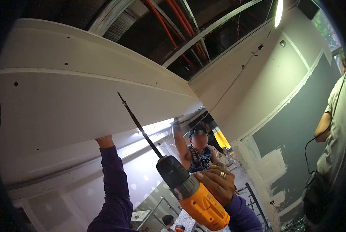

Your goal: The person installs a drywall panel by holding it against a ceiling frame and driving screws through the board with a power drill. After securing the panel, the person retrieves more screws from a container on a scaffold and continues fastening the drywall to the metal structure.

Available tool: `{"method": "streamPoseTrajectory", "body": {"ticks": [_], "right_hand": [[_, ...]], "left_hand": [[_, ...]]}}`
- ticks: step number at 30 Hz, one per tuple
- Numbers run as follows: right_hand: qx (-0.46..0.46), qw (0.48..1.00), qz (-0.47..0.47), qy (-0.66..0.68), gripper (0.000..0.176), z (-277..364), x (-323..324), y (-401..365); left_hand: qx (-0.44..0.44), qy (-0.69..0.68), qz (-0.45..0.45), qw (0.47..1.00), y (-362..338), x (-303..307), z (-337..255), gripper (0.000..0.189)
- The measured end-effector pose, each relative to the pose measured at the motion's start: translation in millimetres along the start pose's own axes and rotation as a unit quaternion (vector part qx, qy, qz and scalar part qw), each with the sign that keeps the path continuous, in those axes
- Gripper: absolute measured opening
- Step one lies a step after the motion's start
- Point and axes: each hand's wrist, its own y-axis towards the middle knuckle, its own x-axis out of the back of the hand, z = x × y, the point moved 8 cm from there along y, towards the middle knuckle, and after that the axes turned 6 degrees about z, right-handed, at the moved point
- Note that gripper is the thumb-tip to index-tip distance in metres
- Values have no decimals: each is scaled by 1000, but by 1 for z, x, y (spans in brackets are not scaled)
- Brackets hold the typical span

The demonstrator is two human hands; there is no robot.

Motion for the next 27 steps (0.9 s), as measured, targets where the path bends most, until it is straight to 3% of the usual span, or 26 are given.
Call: {"method": "streamPoseTrajectory", "body": {"ticks": [6, 14, 20, 23, 27], "right_hand": [[5, 1000, -4, -20, 46, 4, -1, 1], [-1, 999, -7, -38, 42, 7, -11, 2], [-23, 998, 26, -60, 40, 16, -20, 0], [-36, 996, 28, -81, 46, 13, -25, -2], [28, 991, -16, -128, 49, 30, -28, 5]], "left_hand": [[-10, 0, 23, 1000, 0, -7, 0, 51], [-28, 14, -22, 999, -1, 9, 0, 48], [-66, 159, -87, 981, -3, 20, -3, 46], [-94, 334, -114, 931, -6, 17, -12, 46], [-164, 615, -89, 766, -11, -2, -25, 45]]}}
